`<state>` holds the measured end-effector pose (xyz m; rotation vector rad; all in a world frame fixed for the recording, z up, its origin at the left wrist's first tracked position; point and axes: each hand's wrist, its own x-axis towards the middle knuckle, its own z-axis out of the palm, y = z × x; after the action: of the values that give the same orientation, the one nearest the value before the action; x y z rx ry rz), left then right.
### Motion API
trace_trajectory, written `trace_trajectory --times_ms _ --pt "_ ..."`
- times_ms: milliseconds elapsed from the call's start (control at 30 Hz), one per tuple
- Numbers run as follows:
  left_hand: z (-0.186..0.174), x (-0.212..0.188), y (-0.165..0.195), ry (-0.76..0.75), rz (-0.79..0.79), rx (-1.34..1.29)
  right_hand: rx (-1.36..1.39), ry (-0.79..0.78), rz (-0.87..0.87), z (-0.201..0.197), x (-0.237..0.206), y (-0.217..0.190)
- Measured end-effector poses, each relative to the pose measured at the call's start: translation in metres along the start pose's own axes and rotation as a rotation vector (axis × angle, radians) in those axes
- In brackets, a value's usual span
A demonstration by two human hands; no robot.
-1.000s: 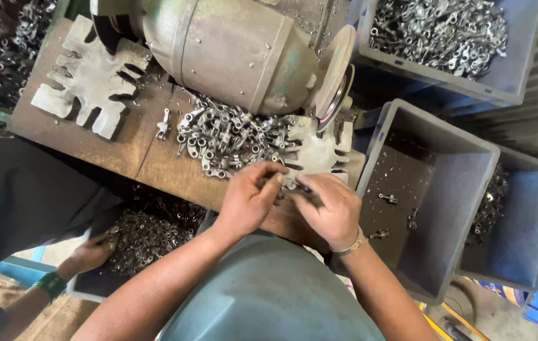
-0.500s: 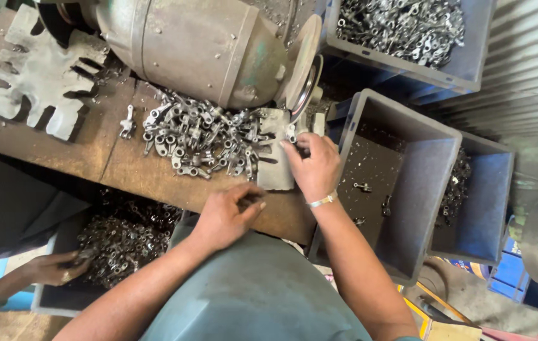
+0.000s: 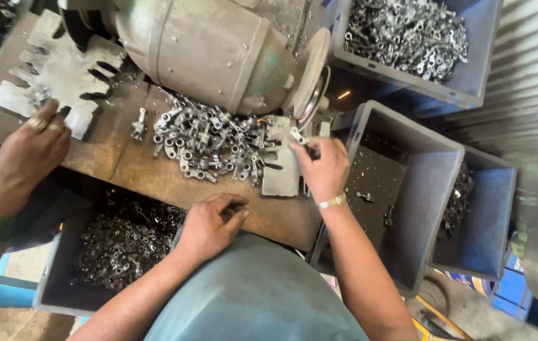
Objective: The person repeatedly picks small metal parts from a pile on the table and presses them against a rotating grinding wheel to smooth edges. Finished parts are placed into a bin to the right. The process is continuous and repetitive throughout the clip.
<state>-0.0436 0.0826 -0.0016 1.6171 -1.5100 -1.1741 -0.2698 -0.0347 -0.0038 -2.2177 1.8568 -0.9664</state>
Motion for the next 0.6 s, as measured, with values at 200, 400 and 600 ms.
trace_trajectory --times_ms 200,400,600 --pt "-0.033 0.028 -0.010 0.454 0.253 0.466 0.314 -0.432 0.082 -0.039 0.018 0.032" --pt "-0.047 0.062 -0.001 0.495 0.349 0.555 0.878 0.228 0.389 -0.056 0.036 0.035" --pt "-0.036 0.038 0.020 0.364 0.341 0.210 0.370 -0.095 -0.031 -0.044 -0.029 -0.026"
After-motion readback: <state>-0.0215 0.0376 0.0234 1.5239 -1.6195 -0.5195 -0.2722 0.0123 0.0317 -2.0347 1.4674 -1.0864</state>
